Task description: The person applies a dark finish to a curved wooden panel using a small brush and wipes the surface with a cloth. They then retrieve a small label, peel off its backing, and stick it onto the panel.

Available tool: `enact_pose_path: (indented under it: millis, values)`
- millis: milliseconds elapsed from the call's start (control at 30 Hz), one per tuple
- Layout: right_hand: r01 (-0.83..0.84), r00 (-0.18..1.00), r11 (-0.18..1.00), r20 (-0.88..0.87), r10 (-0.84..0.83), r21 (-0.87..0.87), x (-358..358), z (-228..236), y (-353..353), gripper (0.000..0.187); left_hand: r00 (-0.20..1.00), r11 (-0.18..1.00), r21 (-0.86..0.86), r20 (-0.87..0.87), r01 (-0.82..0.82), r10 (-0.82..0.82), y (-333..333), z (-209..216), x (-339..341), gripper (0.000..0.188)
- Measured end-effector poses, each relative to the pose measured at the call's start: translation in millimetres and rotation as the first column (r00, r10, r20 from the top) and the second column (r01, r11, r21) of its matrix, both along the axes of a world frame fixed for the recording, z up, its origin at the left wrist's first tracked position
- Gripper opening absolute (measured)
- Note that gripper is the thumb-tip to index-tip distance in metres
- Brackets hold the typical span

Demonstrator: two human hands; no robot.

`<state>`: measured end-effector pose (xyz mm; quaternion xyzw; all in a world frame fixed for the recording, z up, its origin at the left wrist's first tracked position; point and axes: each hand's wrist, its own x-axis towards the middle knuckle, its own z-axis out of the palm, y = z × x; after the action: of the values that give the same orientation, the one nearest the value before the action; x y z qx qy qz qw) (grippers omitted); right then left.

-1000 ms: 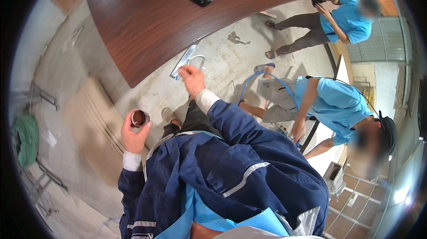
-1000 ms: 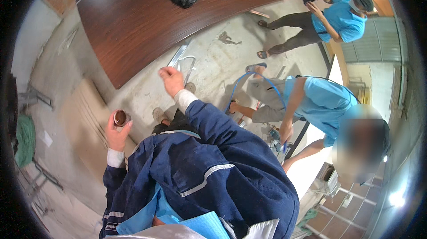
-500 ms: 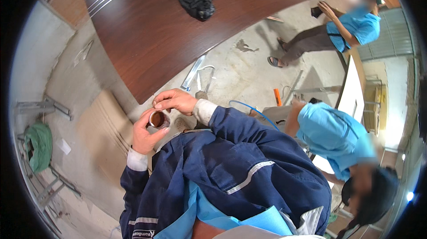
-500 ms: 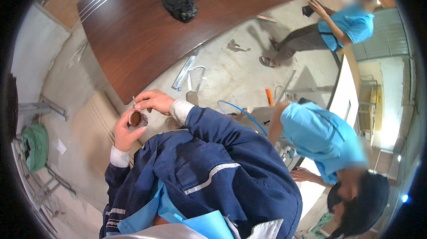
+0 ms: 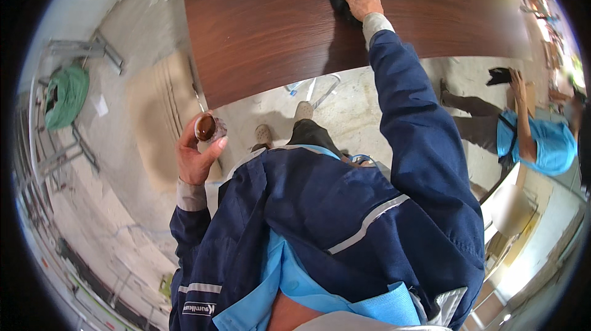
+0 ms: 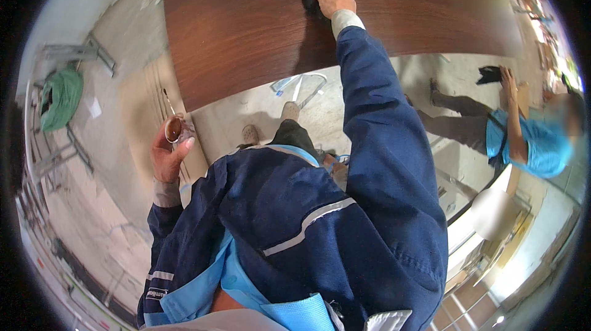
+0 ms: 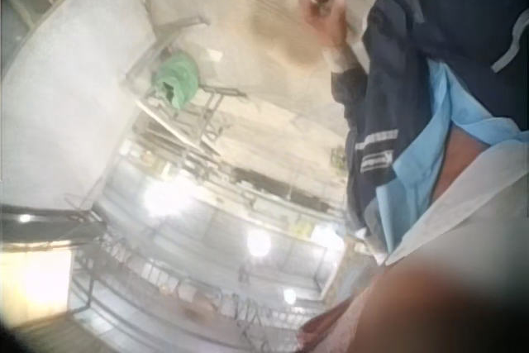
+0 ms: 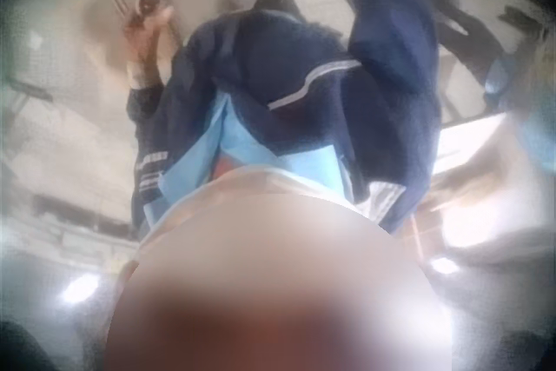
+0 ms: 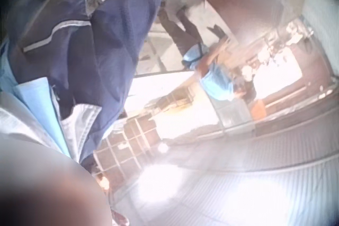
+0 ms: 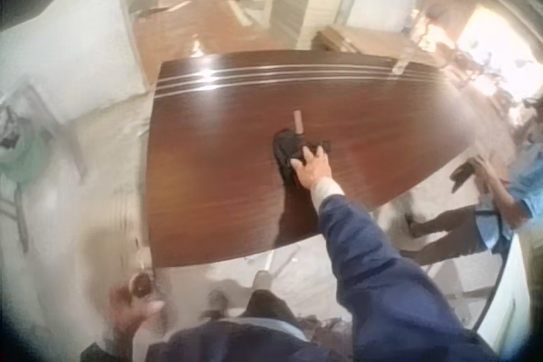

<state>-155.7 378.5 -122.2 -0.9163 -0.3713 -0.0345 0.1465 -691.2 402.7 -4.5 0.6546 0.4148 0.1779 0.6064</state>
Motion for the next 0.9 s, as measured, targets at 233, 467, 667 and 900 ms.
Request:
enact_pose_path:
  millis: [233,467,667,900]
  values:
    - [-0.804,0.587,0.59,0.262,0.766,0.076,-226.9,-4.5,42.1,0.019,0.96,0.962,0.004,0.062,-0.272,0.272,-17.3,21.5,11.6,0.06]
    - [-0.887,0.424,0.442,-0.139,0.895,0.137,-292.8,10.4,-37.6,0.03,0.946,0.95,-0.008,0.088,-0.312,0.311,-23.0,42.2,48.4,0.059]
    - [-0.711,0.702,0.7,-0.03,0.711,-0.067,-62.3,2.5,-191.1,0.036,0.964,0.973,-0.032,0.135,-0.228,0.23,-6.5,29.3,60.1,0.058]
    - [0.509,0.86,0.837,0.071,-0.506,-0.202,185.3,53.4,-360.4,0.037,0.919,0.932,0.007,0.173,-0.361,0.355,15.8,28.6,36.6,0.055]
